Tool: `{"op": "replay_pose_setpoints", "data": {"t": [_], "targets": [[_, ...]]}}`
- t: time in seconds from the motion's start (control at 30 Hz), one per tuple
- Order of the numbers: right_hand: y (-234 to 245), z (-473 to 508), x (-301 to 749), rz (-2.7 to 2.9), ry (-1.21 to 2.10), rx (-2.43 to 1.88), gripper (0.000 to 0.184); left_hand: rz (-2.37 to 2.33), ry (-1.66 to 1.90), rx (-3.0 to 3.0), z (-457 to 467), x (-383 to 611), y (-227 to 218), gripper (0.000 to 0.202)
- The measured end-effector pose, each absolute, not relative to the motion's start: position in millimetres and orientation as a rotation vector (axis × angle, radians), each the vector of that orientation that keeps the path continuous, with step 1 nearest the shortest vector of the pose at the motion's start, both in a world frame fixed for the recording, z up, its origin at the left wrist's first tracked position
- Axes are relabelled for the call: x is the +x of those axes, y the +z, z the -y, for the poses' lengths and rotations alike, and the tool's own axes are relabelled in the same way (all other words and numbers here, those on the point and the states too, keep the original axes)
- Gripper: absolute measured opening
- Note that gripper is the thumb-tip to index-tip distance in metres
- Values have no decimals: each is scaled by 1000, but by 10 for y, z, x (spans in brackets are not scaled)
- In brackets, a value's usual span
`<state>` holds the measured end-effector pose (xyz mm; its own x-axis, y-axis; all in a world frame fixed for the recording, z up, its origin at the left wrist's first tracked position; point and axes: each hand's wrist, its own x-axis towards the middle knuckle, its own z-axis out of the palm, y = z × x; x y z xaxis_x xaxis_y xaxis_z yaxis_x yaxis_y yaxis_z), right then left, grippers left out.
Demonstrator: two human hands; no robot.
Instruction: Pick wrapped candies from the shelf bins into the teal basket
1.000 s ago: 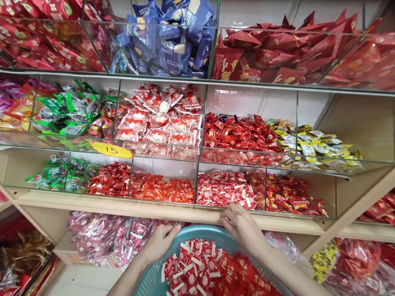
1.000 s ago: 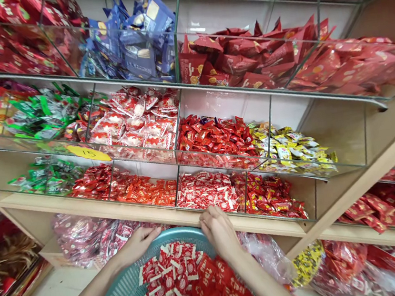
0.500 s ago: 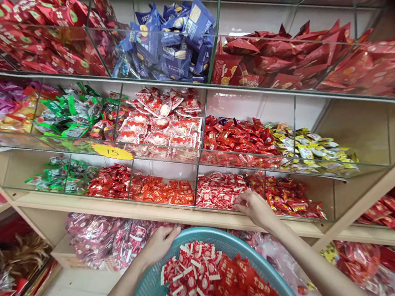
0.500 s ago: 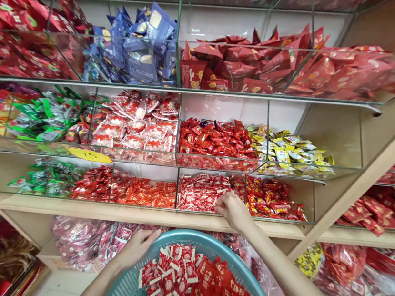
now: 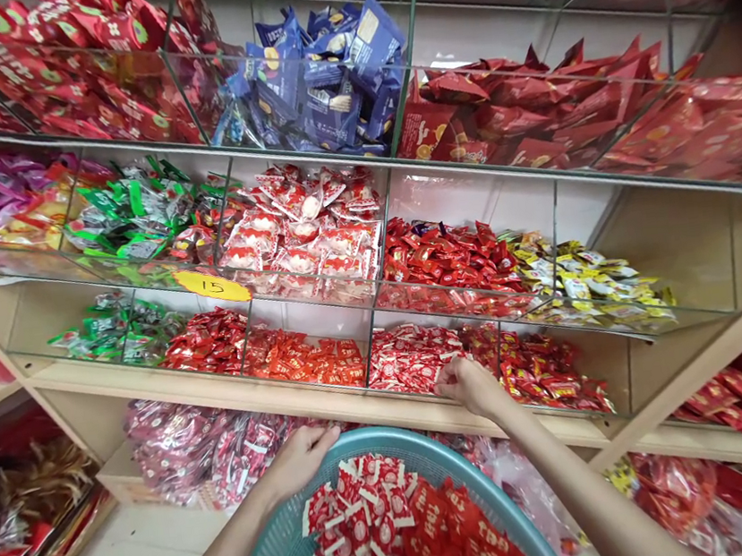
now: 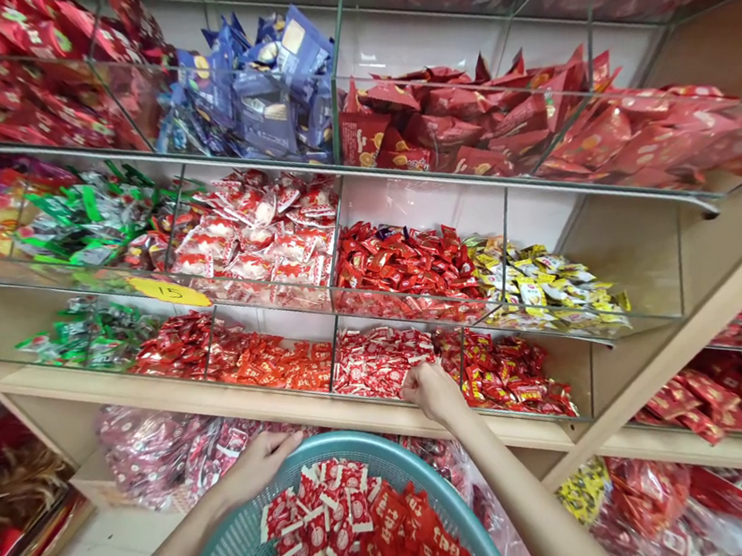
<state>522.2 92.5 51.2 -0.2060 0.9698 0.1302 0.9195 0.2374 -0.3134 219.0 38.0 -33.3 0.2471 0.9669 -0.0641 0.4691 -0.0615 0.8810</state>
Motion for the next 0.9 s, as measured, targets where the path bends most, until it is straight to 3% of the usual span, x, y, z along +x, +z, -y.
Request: {"op": "replay_pose_setpoints", "data": {"t": [0.13, 0.43, 0.73, 0.9], "targets": [[480, -897, 5222, 2259, 155, -1712, 19, -1365, 742, 1663, -363, 2192, -304, 60], [489, -798, 5222, 2374, -375, -1509, 23, -1366, 734, 1663, -367, 2196, -304, 60], [740, -572, 5209, 2297, -408, -1453, 30, -1361, 737, 1670, -368, 2195, -300, 59], [801, -361, 5050, 2294, -243, -1345, 32, -1341, 750, 1662, -363, 2200, -296, 59]]}}
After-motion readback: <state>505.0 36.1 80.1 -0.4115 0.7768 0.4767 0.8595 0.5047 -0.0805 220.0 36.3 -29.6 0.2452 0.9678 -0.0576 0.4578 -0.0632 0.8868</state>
